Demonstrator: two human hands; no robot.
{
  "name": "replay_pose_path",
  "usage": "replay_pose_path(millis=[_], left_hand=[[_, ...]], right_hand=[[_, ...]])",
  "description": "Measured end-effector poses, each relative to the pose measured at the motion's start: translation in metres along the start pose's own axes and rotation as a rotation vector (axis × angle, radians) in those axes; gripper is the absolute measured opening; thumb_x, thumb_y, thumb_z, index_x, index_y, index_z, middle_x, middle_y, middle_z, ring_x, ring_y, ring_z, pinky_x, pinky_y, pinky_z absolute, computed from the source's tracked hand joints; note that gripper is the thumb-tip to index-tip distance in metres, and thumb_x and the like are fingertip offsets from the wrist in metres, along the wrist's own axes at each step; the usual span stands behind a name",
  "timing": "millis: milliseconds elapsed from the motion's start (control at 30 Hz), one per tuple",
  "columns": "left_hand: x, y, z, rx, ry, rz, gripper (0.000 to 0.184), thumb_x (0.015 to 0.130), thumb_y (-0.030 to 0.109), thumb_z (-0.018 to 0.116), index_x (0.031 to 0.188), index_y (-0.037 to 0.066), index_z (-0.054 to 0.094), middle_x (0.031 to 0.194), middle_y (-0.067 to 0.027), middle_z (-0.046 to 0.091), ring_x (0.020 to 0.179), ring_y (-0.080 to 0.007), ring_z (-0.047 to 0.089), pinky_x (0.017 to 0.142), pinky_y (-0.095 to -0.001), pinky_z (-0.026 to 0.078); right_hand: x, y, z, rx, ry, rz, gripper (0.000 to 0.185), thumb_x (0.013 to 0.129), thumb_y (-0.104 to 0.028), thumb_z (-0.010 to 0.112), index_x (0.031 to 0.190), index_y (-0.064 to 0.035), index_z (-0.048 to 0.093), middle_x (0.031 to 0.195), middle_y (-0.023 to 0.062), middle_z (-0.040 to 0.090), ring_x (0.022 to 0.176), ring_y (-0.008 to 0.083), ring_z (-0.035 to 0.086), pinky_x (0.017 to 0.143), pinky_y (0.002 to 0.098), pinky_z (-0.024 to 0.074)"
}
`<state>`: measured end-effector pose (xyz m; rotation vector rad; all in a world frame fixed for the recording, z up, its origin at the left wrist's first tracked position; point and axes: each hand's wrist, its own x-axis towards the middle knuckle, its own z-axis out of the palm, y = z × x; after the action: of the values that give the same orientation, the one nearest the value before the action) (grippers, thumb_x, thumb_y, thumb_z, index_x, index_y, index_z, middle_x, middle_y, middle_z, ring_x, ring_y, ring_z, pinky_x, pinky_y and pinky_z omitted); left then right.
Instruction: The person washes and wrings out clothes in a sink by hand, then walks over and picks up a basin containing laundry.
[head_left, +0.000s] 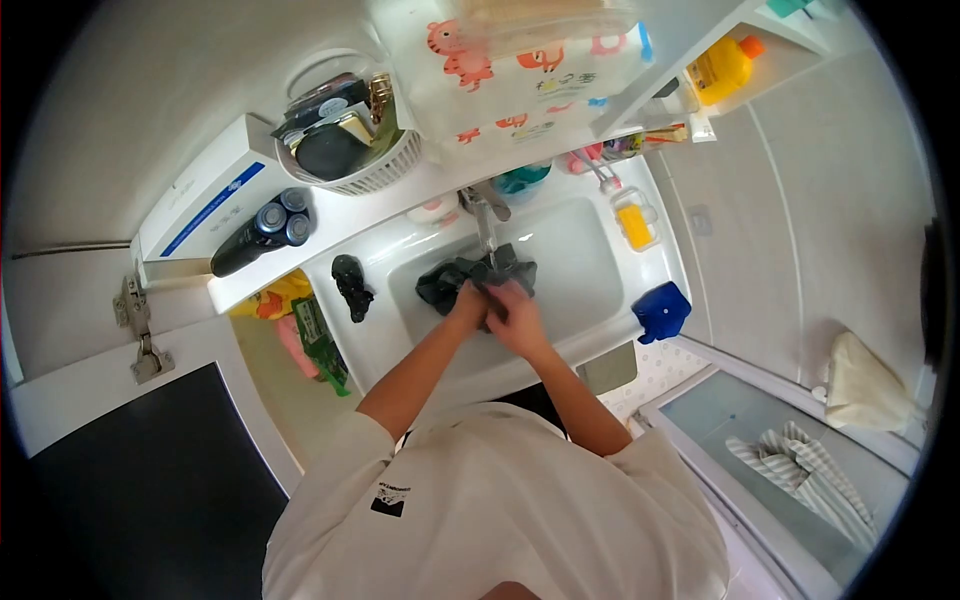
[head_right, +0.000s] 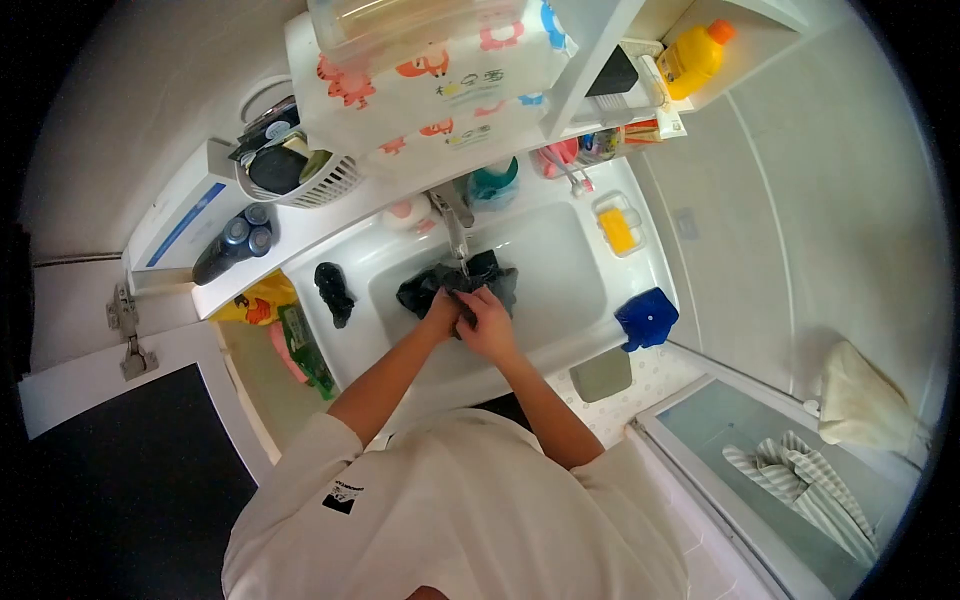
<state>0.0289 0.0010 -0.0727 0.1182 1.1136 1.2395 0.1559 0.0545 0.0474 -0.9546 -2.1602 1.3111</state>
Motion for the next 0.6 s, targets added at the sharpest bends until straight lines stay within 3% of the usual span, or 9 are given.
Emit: replay_pose_path(millis=[33, 133, 233, 300, 367, 433, 533, 600], left_hand=[[-0.013, 0.012, 0.006, 0.105, -0.012, 0.041, 0.024, 0.101, 0.026, 0.055, 0.111, 0.007, 0.067, 0.108, -0.0082, 0.069, 0.096, -0.0247, 0.069, 0.085, -0.0410, 0.058], [-0.025, 0.039, 0.010, -0.352, 0.151, -0.307, 0.030, 0.100, 0.030, 0.058, 0.117, 0.007, 0.066, 0.113, -0.0105, 0.069, 0.099, -0.0273, 0.069, 0.093, -0.0415, 0.058], [-0.022, 0.030, 0.005, -0.441, -0.149, -0.168, 0.035, 0.099, 0.033, 0.061, 0.120, 0.006, 0.067, 0.116, -0.0124, 0.070, 0.104, -0.0269, 0.069, 0.098, -0.0416, 0.057], [-0.022, 0.026, -0.009, -0.457, -0.124, -0.238, 0.037, 0.098, 0.033, 0.061, 0.121, 0.004, 0.066, 0.119, -0.0132, 0.070, 0.107, -0.0269, 0.069, 0.100, -0.0416, 0.056], [-0.021, 0.028, -0.014, -0.479, -0.155, -0.290, 0.040, 0.097, 0.034, 0.062, 0.124, 0.004, 0.066, 0.122, -0.0135, 0.069, 0.110, -0.0267, 0.068, 0.101, -0.0415, 0.055], [-0.021, 0.036, -0.016, -0.506, -0.235, -0.320, 0.045, 0.096, 0.036, 0.064, 0.128, 0.004, 0.064, 0.127, -0.0131, 0.068, 0.113, -0.0263, 0.067, 0.102, -0.0413, 0.055], [-0.028, 0.053, -0.018, -0.479, -0.256, -0.345, 0.047, 0.096, 0.037, 0.065, 0.130, 0.005, 0.064, 0.128, -0.0124, 0.067, 0.113, -0.0259, 0.067, 0.101, -0.0413, 0.055], [-0.036, 0.068, -0.016, -0.383, -0.152, -0.340, 0.048, 0.095, 0.038, 0.065, 0.131, 0.006, 0.063, 0.129, -0.0119, 0.067, 0.113, -0.0256, 0.067, 0.101, -0.0413, 0.055]], right_hand=[[-0.003, -0.002, -0.002, 0.012, -0.019, -0.004, 0.045, 0.078, -0.004, 0.066, 0.122, -0.0067, 0.068, 0.099, 0.0143, 0.064, 0.085, 0.0319, 0.065, 0.073, 0.0363, 0.0544], [-0.018, 0.027, -0.001, 0.387, -0.069, 0.102, 0.049, 0.077, -0.001, 0.065, 0.125, -0.0068, 0.066, 0.107, 0.0145, 0.065, 0.088, 0.0323, 0.066, 0.077, 0.0357, 0.0560], [-0.015, 0.048, -0.007, 0.179, 0.190, 0.237, 0.053, 0.078, -0.001, 0.067, 0.131, -0.0077, 0.062, 0.113, 0.0153, 0.066, 0.091, 0.0336, 0.067, 0.084, 0.0402, 0.0563], [0.000, 0.043, -0.018, -0.152, 0.326, 0.023, 0.052, 0.080, -0.002, 0.068, 0.132, -0.0076, 0.061, 0.114, 0.0165, 0.066, 0.093, 0.0354, 0.067, 0.085, 0.0431, 0.0552], [0.007, 0.048, -0.026, -0.282, 0.247, -0.042, 0.051, 0.081, -0.006, 0.071, 0.130, -0.0075, 0.061, 0.113, 0.0168, 0.067, 0.094, 0.0366, 0.067, 0.088, 0.0452, 0.0537], [0.005, 0.077, -0.027, -0.201, -0.045, 0.046, 0.049, 0.080, -0.011, 0.076, 0.127, -0.0073, 0.062, 0.111, 0.0164, 0.068, 0.096, 0.0373, 0.067, 0.091, 0.0465, 0.0517], [0.007, 0.104, -0.030, -0.231, -0.111, 0.078, 0.057, 0.077, -0.013, 0.080, 0.131, -0.0107, 0.061, 0.100, 0.0125, 0.070, 0.082, 0.0299, 0.065, 0.083, 0.0412, 0.0517], [0.004, 0.107, -0.036, -0.161, -0.110, 0.153, 0.057, 0.077, -0.014, 0.081, 0.130, -0.0125, 0.062, 0.091, 0.0123, 0.068, 0.081, 0.0288, 0.065, 0.087, 0.0432, 0.0490]])
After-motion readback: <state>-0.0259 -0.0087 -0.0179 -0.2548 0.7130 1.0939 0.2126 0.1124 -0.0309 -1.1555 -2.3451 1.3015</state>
